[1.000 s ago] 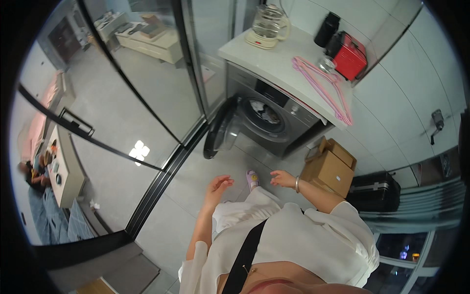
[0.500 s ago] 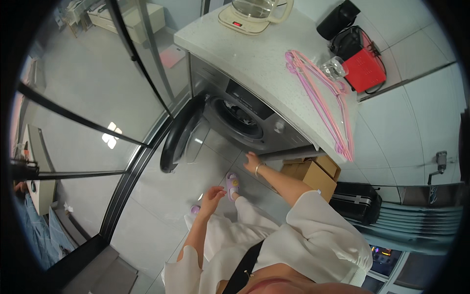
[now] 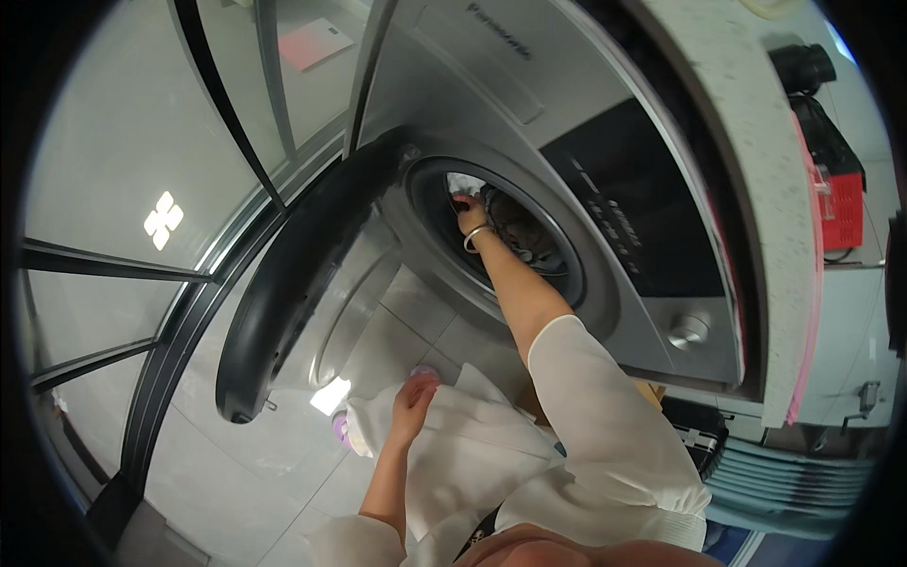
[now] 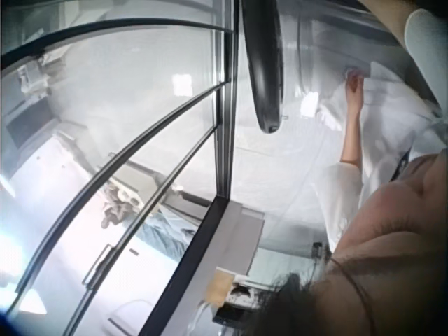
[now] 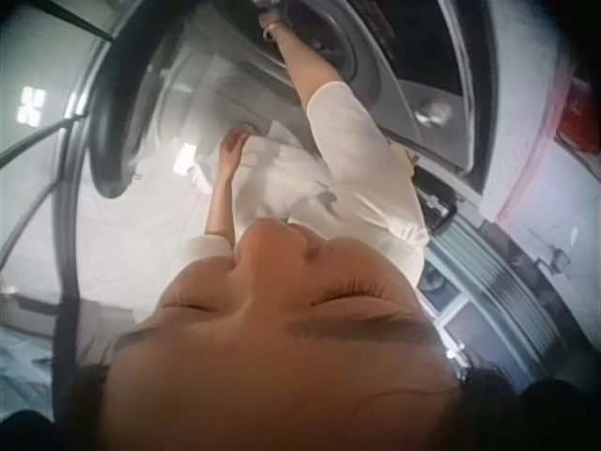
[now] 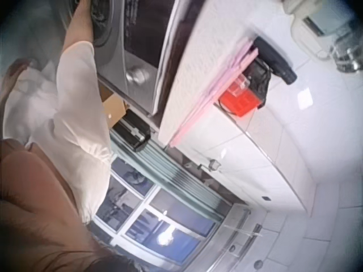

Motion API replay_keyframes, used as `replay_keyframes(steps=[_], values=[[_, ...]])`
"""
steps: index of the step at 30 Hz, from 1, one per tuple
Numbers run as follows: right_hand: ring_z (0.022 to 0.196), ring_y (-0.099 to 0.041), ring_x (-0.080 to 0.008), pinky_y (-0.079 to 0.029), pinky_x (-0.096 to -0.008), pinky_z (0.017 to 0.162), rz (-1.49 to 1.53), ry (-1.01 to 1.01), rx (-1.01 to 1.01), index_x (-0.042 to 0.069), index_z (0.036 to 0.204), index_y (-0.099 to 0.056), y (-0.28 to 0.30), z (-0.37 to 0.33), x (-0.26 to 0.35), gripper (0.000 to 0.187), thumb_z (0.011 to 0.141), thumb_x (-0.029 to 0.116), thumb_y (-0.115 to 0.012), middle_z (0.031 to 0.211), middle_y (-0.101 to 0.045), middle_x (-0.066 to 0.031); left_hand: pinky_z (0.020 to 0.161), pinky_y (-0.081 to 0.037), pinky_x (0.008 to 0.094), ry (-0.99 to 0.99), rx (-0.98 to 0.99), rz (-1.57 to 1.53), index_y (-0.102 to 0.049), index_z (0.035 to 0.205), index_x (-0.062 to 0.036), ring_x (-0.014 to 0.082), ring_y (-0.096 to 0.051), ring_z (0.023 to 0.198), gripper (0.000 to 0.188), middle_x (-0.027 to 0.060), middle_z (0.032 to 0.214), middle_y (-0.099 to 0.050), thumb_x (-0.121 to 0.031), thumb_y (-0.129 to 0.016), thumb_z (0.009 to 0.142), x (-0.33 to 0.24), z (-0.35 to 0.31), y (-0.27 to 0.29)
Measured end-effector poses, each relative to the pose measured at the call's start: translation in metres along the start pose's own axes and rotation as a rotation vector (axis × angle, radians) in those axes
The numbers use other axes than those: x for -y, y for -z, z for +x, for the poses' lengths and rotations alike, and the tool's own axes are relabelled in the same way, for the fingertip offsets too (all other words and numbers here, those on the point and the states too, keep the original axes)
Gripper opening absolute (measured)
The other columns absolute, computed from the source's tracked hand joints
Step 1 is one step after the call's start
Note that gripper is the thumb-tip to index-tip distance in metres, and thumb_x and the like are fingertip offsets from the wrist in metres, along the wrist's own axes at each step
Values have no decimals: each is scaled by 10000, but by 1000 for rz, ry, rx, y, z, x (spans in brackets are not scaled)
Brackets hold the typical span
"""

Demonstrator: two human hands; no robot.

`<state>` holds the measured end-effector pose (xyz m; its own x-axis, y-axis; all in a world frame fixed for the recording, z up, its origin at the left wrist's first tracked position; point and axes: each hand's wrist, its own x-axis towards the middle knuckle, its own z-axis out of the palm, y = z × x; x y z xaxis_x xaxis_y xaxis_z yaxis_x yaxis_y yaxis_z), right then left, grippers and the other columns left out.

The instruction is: The person removes wet clothes from a washing machine, places them on hangers, and hangs them on a drying rack. Items handled include pants, a t-shirt, and a towel.

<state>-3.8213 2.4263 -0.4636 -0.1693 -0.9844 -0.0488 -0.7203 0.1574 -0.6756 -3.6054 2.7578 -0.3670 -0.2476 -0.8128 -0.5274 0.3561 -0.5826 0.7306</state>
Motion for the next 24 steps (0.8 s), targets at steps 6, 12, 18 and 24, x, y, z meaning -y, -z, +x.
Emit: replay_keyframes(steps=[6, 12, 18, 24], values=[[1241, -384, -204, -273, -285, 1026, 382, -248, 172, 47, 1021, -621, 13, 12, -7, 234, 822, -22, -520, 1258, -496, -72, 826, -434, 244, 14, -62, 16, -530, 1095, 18, 140, -571, 916, 242, 94, 994, -620, -113, -531, 891, 4, 3, 19], [1256, -362, -197, -231, -291, 1048, 558, -15, 386, 34, 1176, -560, 68, -83, 60, 336, 851, 4, -481, 1315, -443, -78, 838, -434, 278, 27, -102, -45, -531, 1119, -10, 142, -558, 962, 287, 76, 1016, -617, -184, -544, 891, -34, -30, -1], [1303, -276, -197, -208, -311, 1058, 581, -31, 773, 47, 1229, -518, 210, -249, 176, 363, 871, 63, -464, 1367, -362, -95, 897, -415, 398, 381, -247, -448, -527, 1166, -85, 158, -536, 1042, 419, 35, 1102, -591, -399, -507, 888, -116, -28, -49], [1266, -324, -175, -233, -327, 1049, 598, 84, 1279, 28, 1262, -480, 328, -350, 284, 389, 893, 149, -483, 1338, -392, -106, 773, -488, 398, 355, -95, -595, -518, 1117, 10, 244, -596, 915, 348, 128, 1026, -602, -239, -518, 874, -181, -97, -99]])
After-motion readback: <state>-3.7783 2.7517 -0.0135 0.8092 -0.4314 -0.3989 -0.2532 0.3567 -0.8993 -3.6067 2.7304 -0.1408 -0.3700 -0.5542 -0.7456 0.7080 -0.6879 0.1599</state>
